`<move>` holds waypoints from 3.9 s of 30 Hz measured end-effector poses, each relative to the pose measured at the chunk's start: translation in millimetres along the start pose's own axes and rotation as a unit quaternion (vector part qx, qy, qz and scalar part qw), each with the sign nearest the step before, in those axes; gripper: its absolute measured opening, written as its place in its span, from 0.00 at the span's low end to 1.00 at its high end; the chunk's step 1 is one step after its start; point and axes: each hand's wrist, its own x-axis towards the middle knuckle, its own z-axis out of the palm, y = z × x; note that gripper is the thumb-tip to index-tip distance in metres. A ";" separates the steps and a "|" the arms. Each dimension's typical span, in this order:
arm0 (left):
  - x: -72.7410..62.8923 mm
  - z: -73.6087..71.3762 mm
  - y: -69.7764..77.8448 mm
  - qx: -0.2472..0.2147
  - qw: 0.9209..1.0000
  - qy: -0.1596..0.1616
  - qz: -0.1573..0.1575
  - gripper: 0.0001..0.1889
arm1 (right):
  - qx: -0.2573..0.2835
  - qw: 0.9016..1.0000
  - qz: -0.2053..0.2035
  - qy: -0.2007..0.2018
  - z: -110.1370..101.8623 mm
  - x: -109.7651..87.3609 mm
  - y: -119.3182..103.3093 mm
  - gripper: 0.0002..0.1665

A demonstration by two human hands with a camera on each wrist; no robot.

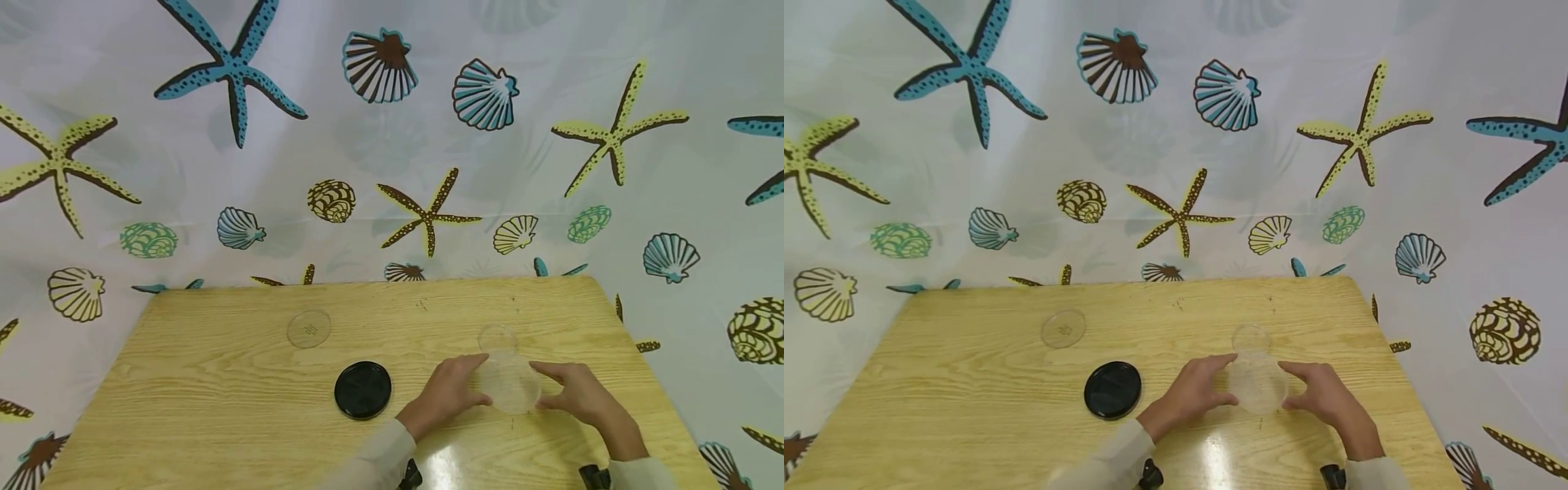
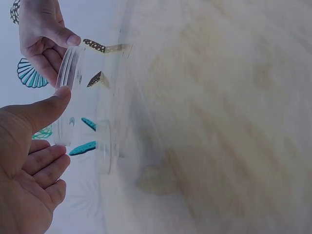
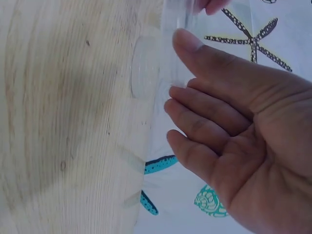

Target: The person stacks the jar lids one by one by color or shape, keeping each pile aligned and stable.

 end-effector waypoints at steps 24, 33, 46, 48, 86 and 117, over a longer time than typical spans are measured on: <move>-20.0 -53.6 -43.0 -0.002 1.000 -0.017 -0.024 0.40 | -0.020 0.995 -0.083 0.046 23.4 36.3 -33.3 0.39; -33.2 -59.1 -66.0 0.012 1.000 -0.007 -0.017 0.39 | -0.018 0.996 -0.084 0.027 37.5 52.5 -45.5 0.39; -49.6 -63.3 -85.1 0.032 0.999 -0.024 -0.033 0.39 | -0.019 0.996 -0.086 -0.006 62.5 68.0 -57.5 0.38; -51.1 -63.7 -87.2 0.034 0.999 -0.027 -0.031 0.39 | -0.032 0.995 -0.092 -0.005 64.7 69.4 -58.9 0.38; -60.8 -64.3 -102.9 0.063 0.995 -0.057 -0.045 0.39 | -0.113 0.988 -0.101 0.007 80.0 73.2 -62.2 0.39; -102.0 -167.7 -208.6 -0.032 0.971 0.072 -0.226 0.40 | -0.109 0.991 -0.077 -0.006 80.5 177.2 -123.6 0.43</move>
